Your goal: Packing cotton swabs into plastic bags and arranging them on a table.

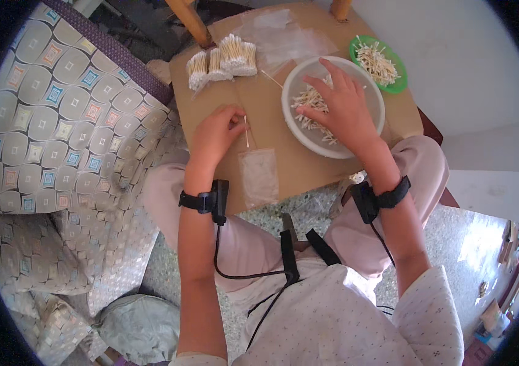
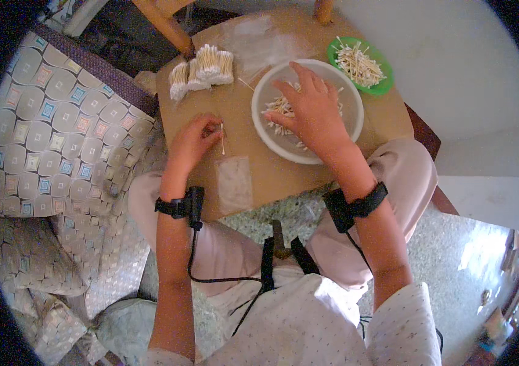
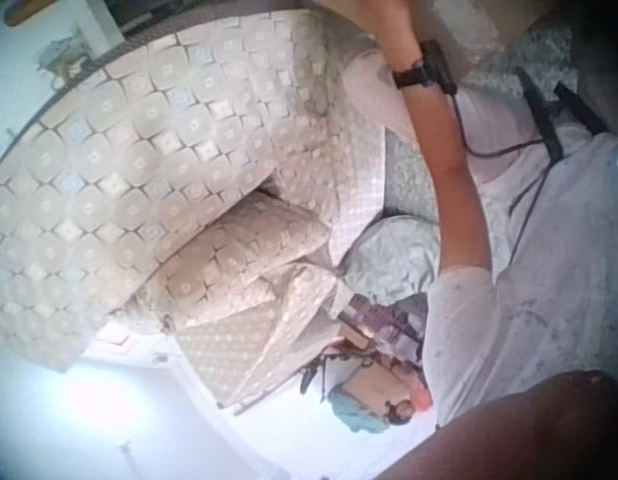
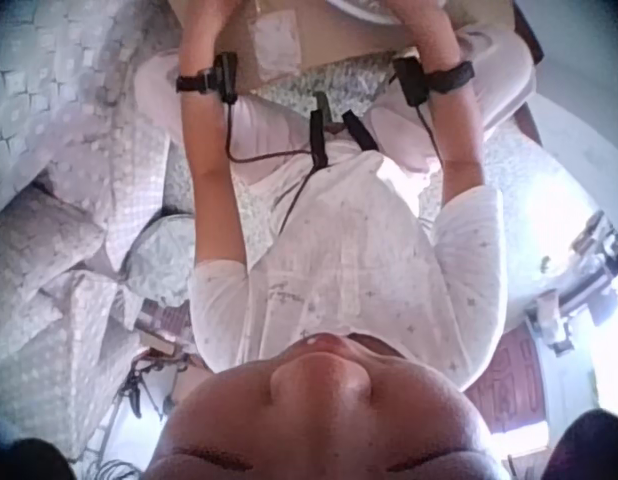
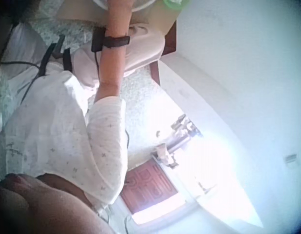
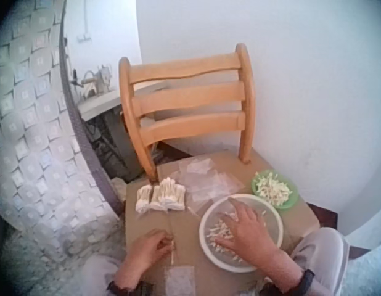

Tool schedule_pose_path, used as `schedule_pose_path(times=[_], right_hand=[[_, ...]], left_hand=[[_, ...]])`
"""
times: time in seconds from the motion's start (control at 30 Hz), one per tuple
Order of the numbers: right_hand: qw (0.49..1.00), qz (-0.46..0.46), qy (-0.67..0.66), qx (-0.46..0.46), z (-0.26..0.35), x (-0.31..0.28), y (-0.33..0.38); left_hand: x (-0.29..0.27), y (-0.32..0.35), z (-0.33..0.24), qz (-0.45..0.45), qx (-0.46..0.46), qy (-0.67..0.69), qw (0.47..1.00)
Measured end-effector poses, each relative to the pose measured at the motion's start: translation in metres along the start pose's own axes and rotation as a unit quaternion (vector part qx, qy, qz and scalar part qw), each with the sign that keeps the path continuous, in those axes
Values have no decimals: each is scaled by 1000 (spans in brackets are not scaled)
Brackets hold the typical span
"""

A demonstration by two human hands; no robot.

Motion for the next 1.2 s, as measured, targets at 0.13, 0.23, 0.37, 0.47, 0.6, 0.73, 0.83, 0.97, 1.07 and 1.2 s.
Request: schedule_pose_path(times=[0.13, 0.23, 0.37, 0.47, 0.6, 0.73, 0.83, 0.97, 1.07, 1.2], right_hand=[[1000, 3, 5, -27, 8, 3, -4], [999, -1, 2, -39, 17, 3, -5], [999, -11, 4, -42, 18, 4, -4], [999, -1, 14, -32, 15, 5, -2], [997, 18, 67, 35, 7, 19, 8], [994, 54, 63, 70, 2, 30, 13], [995, 53, 53, 72, 2, 30, 12], [996, 32, 65, 54, 1, 32, 13], [994, 57, 75, 64, 5, 29, 10], [991, 94, 67, 74, 5, 27, 10]], left_hand=[[2, -3, -5, -5, 4, -66, 998], [6, -2, -2, -17, -10, -29, 999], [5, -1, -5, -58, -11, -25, 998], [6, 1, -8, -72, -7, -47, 996], [8, 0, -7, -67, -18, -44, 997], [11, -3, -4, -58, -49, -17, 997], [13, -4, -7, -67, -75, -11, 995], [14, -9, -4, -76, -101, 15, 992], [15, -10, -1, -61, -77, 19, 995], [16, -12, 4, -60, -60, 41, 996]])
Point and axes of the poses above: each hand's wrist, its own y-axis away from the middle knuckle, its own x-axis out of the palm, z = x × y, the point moved 4 cm from there along -y, towards the middle knuckle, and after that the axes turned 13 degrees about -x, right-handed, at the moved point
